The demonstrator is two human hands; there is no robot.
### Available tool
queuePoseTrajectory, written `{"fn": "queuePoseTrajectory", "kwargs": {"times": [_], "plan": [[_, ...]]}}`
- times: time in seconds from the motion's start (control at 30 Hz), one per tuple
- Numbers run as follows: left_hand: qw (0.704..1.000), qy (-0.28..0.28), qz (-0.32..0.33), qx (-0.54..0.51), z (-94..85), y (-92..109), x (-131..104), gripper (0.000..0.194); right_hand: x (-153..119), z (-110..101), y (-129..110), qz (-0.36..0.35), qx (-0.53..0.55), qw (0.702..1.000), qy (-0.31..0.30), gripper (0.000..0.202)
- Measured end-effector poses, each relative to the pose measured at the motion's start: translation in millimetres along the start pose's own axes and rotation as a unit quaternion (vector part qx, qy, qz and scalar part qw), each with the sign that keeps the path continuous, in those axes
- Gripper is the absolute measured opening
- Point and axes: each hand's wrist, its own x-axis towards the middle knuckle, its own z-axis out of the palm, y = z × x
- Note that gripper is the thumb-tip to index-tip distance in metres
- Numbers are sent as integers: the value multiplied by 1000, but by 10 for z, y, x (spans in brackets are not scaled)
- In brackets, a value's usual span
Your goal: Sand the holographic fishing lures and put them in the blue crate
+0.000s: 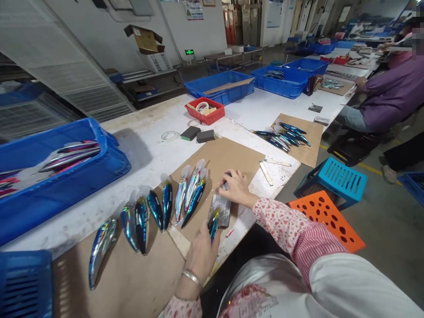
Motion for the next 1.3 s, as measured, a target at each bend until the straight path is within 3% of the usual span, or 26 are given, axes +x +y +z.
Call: {"fn": "queuePoseTrajectory", "kwargs": {"times": [0.13,0.33,0.5,0.63,1.07,1.2,1.3], "plan": [[998,-61,0,18,-30,50,12,42,-177,74,-21,-14,24,1000,-15,17],[998,-49,-16,47,-11,66,2,42,-78,23,4,1,-25,1000,-13,14],[998,-45,-1,41,-1,63,-4,40,-126,3,-20,-51,7,997,-54,16],[999,-29,4,35,10,47,-7,40,-149,-24,-32,-39,-23,999,-17,13],[997,-51,-16,55,-23,99,-7,40,-98,-53,-12,-127,-30,989,-76,15],[997,-57,-16,48,-34,101,-10,41,-92,-80,-15,-101,-59,992,-50,14],[997,-64,-16,42,-32,86,-6,41,-128,-78,-20,-136,-39,988,-65,16]]}}
